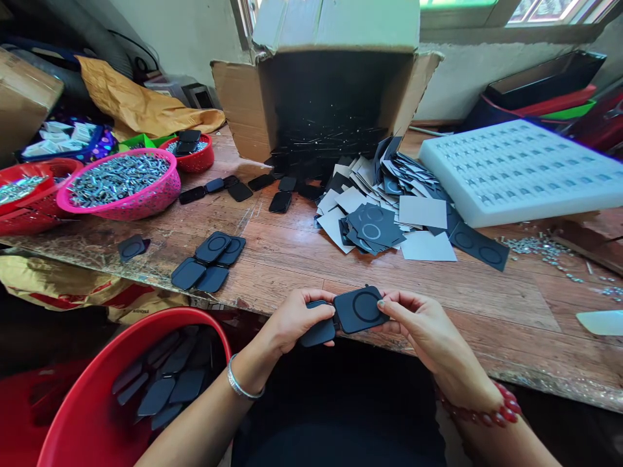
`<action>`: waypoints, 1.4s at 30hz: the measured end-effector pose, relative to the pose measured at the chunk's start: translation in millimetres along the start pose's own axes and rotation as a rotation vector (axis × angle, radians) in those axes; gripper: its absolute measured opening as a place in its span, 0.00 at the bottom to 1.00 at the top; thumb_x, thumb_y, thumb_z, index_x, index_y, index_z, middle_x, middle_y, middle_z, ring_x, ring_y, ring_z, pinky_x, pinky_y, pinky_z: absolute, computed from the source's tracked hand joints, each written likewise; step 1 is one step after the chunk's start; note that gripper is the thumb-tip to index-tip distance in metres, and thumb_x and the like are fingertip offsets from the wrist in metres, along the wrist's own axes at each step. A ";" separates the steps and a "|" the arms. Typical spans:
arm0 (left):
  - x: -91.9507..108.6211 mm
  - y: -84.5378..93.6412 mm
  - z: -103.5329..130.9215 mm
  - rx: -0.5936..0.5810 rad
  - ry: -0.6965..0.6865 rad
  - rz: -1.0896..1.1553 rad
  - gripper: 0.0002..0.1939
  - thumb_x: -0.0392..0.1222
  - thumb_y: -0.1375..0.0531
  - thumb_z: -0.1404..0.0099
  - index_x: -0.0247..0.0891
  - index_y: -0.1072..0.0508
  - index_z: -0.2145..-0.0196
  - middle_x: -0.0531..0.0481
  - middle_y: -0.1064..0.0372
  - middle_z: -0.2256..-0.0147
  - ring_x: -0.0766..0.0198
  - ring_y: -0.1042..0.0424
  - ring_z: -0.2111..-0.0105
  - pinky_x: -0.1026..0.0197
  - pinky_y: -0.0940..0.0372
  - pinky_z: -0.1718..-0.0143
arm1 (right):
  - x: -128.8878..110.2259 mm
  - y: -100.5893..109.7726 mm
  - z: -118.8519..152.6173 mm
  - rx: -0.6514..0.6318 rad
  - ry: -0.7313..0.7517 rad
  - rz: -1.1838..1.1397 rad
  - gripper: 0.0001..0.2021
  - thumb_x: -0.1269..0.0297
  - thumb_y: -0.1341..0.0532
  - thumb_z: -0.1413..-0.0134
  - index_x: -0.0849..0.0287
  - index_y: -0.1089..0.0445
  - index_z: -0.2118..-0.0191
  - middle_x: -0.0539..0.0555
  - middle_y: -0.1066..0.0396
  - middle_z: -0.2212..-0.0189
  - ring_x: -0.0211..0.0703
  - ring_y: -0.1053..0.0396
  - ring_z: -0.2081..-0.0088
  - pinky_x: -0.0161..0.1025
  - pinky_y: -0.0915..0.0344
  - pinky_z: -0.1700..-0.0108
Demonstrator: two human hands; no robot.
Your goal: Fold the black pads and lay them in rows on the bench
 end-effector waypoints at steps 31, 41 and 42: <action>4.3 1.9 3.0 0.125 -0.147 -0.054 0.18 0.48 0.32 0.50 0.33 0.20 0.64 0.49 0.26 0.74 0.64 0.28 0.78 0.63 0.30 0.80 | -5.5 -1.8 6.4 0.130 0.330 0.291 0.18 0.48 0.30 0.57 0.58 0.27 0.77 0.59 0.29 0.58 0.49 0.29 0.58 0.41 0.28 0.60; 4.3 3.5 6.2 0.116 -0.173 -0.109 0.20 0.50 0.32 0.49 0.35 0.19 0.61 0.47 0.25 0.71 0.63 0.29 0.76 0.63 0.30 0.79 | -10.4 -6.8 10.1 0.179 0.458 0.437 0.14 0.52 0.35 0.49 0.56 0.29 0.77 0.58 0.30 0.60 0.47 0.29 0.60 0.37 0.30 0.68; 3.6 3.4 6.5 0.118 -0.173 -0.114 0.21 0.50 0.32 0.49 0.34 0.19 0.61 0.47 0.25 0.71 0.63 0.29 0.76 0.63 0.30 0.79 | -11.3 -7.7 11.2 0.185 0.474 0.457 0.14 0.53 0.36 0.48 0.56 0.30 0.77 0.58 0.30 0.61 0.47 0.29 0.61 0.37 0.31 0.69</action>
Point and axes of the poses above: each hand's wrist, its own z-axis away from the middle knuckle, its own y-axis out of the back of the hand, x = y × z, the point moved 5 cm from there along -z, towards the middle knuckle
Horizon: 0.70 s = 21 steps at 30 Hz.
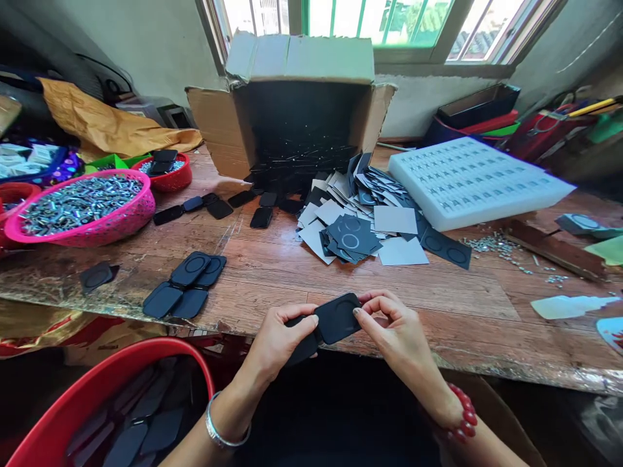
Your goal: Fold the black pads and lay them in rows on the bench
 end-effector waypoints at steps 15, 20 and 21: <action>-2.6 -2.3 6.4 -0.043 -0.130 0.049 0.17 0.49 0.35 0.43 0.36 0.18 0.60 0.48 0.25 0.69 0.64 0.29 0.74 0.64 0.31 0.74 | 2.1 -12.3 -7.1 -0.081 0.014 0.121 0.20 0.40 0.39 0.45 0.54 0.31 0.65 0.48 0.32 0.80 0.38 0.38 0.82 0.36 0.43 0.79; -4.7 15.1 11.2 -0.020 -0.140 0.071 0.19 0.50 0.35 0.45 0.35 0.18 0.61 0.48 0.24 0.71 0.63 0.28 0.73 0.64 0.33 0.71 | 19.5 -35.0 -18.0 -0.106 -0.201 -0.101 0.28 0.33 0.42 0.49 0.56 0.35 0.77 0.45 0.41 0.89 0.36 0.44 0.89 0.33 0.46 0.88; -3.6 29.7 10.6 0.043 -0.147 0.050 0.20 0.50 0.35 0.46 0.34 0.18 0.60 0.47 0.23 0.70 0.62 0.27 0.74 0.63 0.32 0.71 | 22.3 -35.6 -20.9 -0.098 -0.221 -0.148 0.28 0.32 0.41 0.52 0.56 0.34 0.75 0.46 0.39 0.89 0.36 0.42 0.89 0.33 0.45 0.88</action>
Point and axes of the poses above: each hand's wrist, its own z-axis away from the middle knuckle, its own y-axis out of the back of the hand, x = y × z, the point moved 5 cm from there along -z, towards the middle knuckle
